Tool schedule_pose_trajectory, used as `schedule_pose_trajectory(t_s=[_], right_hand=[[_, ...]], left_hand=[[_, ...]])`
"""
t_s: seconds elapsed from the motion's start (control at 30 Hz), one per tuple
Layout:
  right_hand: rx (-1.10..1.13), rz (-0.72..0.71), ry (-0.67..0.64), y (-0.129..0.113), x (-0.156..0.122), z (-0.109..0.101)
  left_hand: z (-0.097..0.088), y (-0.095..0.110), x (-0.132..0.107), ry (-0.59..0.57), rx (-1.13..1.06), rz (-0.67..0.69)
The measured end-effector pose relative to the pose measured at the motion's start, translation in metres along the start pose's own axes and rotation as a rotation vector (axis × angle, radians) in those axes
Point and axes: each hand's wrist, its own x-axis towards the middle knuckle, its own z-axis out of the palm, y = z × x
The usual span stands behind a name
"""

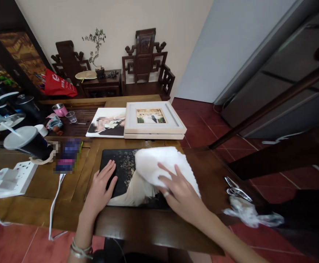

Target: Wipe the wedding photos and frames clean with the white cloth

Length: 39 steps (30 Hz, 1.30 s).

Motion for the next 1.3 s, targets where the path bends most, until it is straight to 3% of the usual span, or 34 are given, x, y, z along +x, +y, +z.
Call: schedule_pose_trajectory(t_s=[0.1, 0.27, 0.4, 0.5, 0.7, 0.8, 0.9, 1.1, 1.2, 1.3], right_hand=[[0.033, 0.058, -0.006, -0.002, 0.042, 0.007], [0.164, -0.044, -0.028, -0.047, 0.110, 0.021], [0.189, -0.099, -0.020, -0.067, 0.127, 0.033], [0.197, -0.100, -0.023, -0.050, 0.114, 0.029], [0.149, 0.053, 0.083, 0.028, 0.065, 0.001], [0.114, 0.072, 0.120, 0.050, 0.040, -0.006], [0.024, -0.002, 0.140, 0.041, 0.006, -0.001], [-0.087, -0.228, 0.077, -0.010, -0.066, 0.012], [-0.076, -0.234, 0.005, -0.011, -0.066, 0.007], [-0.066, -0.160, -0.009, 0.007, -0.036, 0.001]], left_hand=[[0.000, 0.000, 0.002, 0.002, 0.027, 0.005], [0.002, -0.003, 0.003, 0.034, 0.039, 0.029], [0.003, -0.007, 0.001, 0.065, 0.046, 0.024], [0.002, -0.006, 0.000, 0.055, 0.045, 0.026], [0.001, -0.001, 0.002, 0.000, 0.098, 0.025], [0.003, -0.003, 0.003, -0.012, 0.133, 0.015], [0.004, -0.003, 0.003, -0.014, 0.136, -0.001], [0.004, -0.002, 0.004, -0.008, 0.111, -0.017], [0.004, -0.003, 0.005, -0.015, 0.117, -0.007], [0.004, -0.005, 0.005, -0.027, 0.129, 0.003]])
